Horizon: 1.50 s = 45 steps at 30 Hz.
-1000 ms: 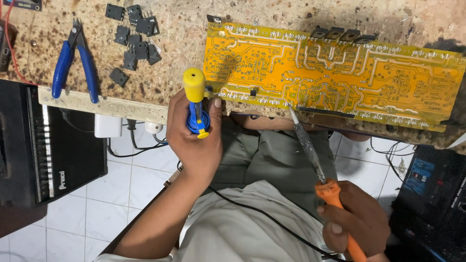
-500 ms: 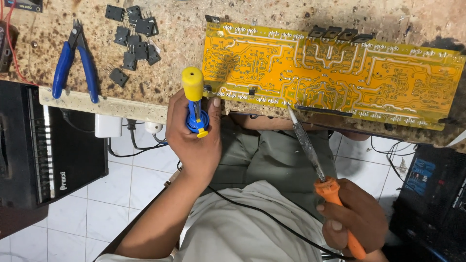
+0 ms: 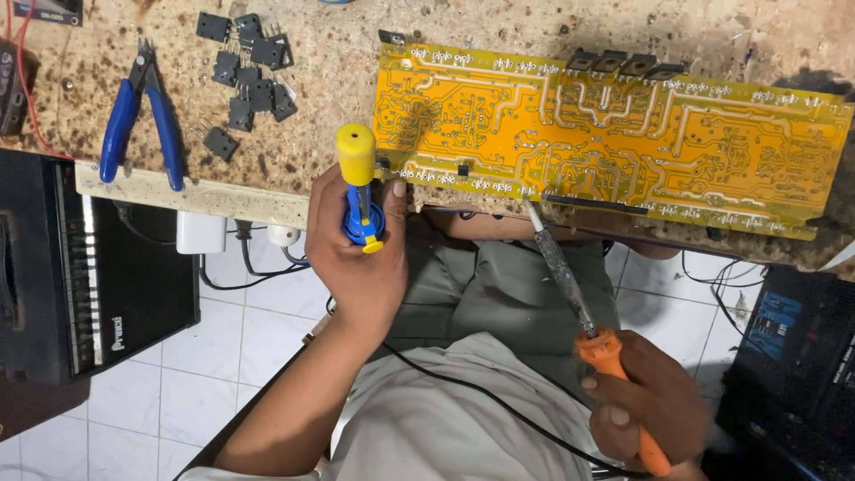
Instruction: Desoldering electronic components from a circuit board using a soldering iron and a desoldering pump.
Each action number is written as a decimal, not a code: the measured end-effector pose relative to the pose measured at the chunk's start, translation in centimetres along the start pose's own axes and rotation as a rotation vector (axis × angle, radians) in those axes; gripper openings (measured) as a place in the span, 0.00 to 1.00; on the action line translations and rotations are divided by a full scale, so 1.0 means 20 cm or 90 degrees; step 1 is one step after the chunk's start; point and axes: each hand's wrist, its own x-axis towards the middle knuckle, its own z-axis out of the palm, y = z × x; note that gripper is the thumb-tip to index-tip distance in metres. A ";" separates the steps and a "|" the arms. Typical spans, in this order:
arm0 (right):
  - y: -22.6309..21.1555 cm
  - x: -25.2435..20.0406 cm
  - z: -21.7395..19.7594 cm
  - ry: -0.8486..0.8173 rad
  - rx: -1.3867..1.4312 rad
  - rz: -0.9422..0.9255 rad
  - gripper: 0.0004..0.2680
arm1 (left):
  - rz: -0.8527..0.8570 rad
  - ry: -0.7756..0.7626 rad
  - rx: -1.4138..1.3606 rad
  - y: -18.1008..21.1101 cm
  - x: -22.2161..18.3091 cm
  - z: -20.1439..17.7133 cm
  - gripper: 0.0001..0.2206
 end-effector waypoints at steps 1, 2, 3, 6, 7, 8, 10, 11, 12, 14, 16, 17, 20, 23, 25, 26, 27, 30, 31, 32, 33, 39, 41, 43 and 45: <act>0.00 0.01 0.01 0.016 0.008 -0.011 0.12 | 0.003 0.001 -0.004 0.00 0.00 0.00 0.08; 0.00 0.01 0.01 0.032 0.015 -0.021 0.13 | 0.007 0.001 -0.008 0.00 0.00 0.00 0.08; -0.02 0.05 0.03 0.031 0.016 -0.021 0.13 | 0.006 0.002 -0.008 0.00 0.00 0.00 0.08; -0.07 0.08 0.05 0.117 -0.003 -0.006 0.13 | 0.007 -0.003 -0.007 0.01 0.01 0.00 0.08; -0.07 0.04 0.04 0.073 -0.028 0.028 0.11 | 0.006 -0.004 -0.005 0.01 0.01 0.00 0.08; -0.07 0.01 0.02 0.028 -0.051 0.062 0.10 | 0.002 -0.004 -0.002 0.01 0.01 0.00 0.07; 0.03 -0.13 -0.04 -0.055 -0.025 0.084 0.12 | 0.003 -0.003 -0.007 0.00 0.00 0.00 0.07; 0.08 -0.20 -0.07 -0.137 0.002 0.106 0.15 | 0.004 -0.003 -0.013 0.00 0.00 0.00 0.08; 0.00 -0.11 -0.06 -0.138 0.001 0.106 0.15 | 0.003 -0.004 -0.013 0.00 0.00 0.00 0.08; -0.13 0.06 -0.03 0.005 -0.022 0.118 0.14 | 0.008 0.003 -0.008 0.00 0.00 0.00 0.08; -0.16 0.12 0.03 0.083 -0.022 0.099 0.16 | 0.009 -0.002 -0.007 0.00 0.01 0.00 0.08; -0.17 0.15 0.06 0.161 -0.021 0.081 0.17 | 0.009 -0.006 -0.005 0.01 0.01 0.00 0.08; -0.35 0.29 -0.10 0.000 -0.090 0.193 0.13 | -0.004 -0.006 0.001 0.01 0.01 0.00 0.08; -0.44 0.36 -0.11 0.017 -0.059 0.231 0.11 | 0.006 -0.006 -0.009 0.02 0.01 0.00 0.08; -0.45 0.31 -0.11 0.040 -0.072 0.271 0.11 | -0.009 -0.014 -0.004 0.03 0.02 -0.01 0.08; -0.45 0.29 -0.10 0.062 -0.083 0.310 0.11 | -0.025 -0.022 0.004 0.04 0.02 -0.02 0.09; -0.44 0.30 -0.11 0.061 -0.083 0.308 0.11 | -0.024 -0.020 0.004 0.04 0.00 -0.02 0.09; -0.44 0.33 -0.12 0.011 -0.039 0.318 0.09 | -0.075 0.055 -0.045 0.06 -0.04 -0.06 0.11; -0.45 0.33 -0.11 0.060 0.004 0.332 0.10 | -0.099 0.094 -0.099 0.08 -0.06 -0.08 0.09; -0.46 0.33 -0.10 0.109 0.045 0.351 0.12 | -0.124 0.127 -0.152 0.10 -0.07 -0.11 0.08; -0.48 0.35 -0.09 0.112 0.044 0.355 0.12 | -0.124 0.121 -0.153 0.15 -0.05 -0.13 0.08; -0.47 0.36 -0.12 0.117 0.050 0.358 0.13 | -0.078 -0.069 -0.660 0.35 0.09 -0.26 0.25; -0.43 0.34 -0.16 0.046 0.162 0.377 0.12 | 0.010 -0.080 -0.748 0.32 0.14 -0.21 0.24; -0.45 0.36 -0.14 0.063 0.126 0.363 0.12 | 0.027 -0.070 -0.777 0.35 0.20 -0.13 0.25; -0.44 0.34 -0.15 0.080 0.091 0.351 0.12 | 0.042 -0.061 -0.806 0.37 0.25 -0.07 0.27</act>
